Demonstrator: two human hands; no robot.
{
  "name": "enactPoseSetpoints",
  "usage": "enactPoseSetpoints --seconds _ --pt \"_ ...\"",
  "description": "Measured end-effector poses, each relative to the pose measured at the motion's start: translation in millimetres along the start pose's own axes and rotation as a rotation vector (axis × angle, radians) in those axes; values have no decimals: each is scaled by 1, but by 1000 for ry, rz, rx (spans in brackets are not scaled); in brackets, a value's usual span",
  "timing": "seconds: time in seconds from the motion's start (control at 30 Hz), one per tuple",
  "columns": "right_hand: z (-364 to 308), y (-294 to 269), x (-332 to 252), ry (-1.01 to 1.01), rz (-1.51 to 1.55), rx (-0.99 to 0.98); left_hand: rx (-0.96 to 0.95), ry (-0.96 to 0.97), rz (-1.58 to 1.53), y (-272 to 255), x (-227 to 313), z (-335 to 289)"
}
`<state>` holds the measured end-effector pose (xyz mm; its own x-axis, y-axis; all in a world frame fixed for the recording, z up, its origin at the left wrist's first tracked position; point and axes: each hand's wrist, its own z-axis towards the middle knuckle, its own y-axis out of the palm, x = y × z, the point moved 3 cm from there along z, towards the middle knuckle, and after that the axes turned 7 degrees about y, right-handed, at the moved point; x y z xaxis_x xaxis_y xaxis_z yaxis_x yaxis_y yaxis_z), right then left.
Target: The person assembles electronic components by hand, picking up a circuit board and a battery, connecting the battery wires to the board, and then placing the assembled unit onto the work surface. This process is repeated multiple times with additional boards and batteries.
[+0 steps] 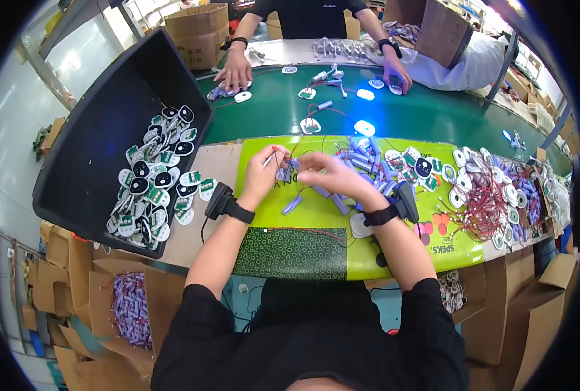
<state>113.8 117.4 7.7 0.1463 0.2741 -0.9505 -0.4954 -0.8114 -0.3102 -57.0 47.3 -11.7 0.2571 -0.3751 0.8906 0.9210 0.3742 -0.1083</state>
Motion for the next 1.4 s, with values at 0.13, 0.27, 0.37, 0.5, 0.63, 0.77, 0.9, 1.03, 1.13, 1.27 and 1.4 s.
enactPoseSetpoints --seconds 0.13,0.27,0.37,0.5,0.63,0.77,0.9,1.03,1.13,1.27,1.4 --pt "-8 25 -9 -75 -420 25 0 12 58 -1 11 -5" --pt "-2 32 -8 -1 -293 -45 -26 121 221 3 17 -13" --pt "-5 29 -3 26 -54 -143 -46 147 312 5 30 -17" --pt "-14 3 -18 149 231 -197 -84 237 346 -2 21 -10" --pt "-10 -35 -3 260 611 -146 32 39 217 -15 10 0" --pt "-9 -54 -1 276 453 -249 35 -97 -15 -17 19 -1" --pt "-12 -67 -5 165 230 -72 5 -250 -319 -15 20 0" --pt "-17 -80 -7 201 267 154 -66 -252 -443 -31 12 1" --pt "-14 -86 0 140 166 193 -124 -176 -805 -42 13 4" --pt "-22 -90 -2 266 -116 -30 -43 -145 -891 -49 16 7" --pt "-33 -83 -30 72 -795 245 5 -129 -725 -44 22 6"
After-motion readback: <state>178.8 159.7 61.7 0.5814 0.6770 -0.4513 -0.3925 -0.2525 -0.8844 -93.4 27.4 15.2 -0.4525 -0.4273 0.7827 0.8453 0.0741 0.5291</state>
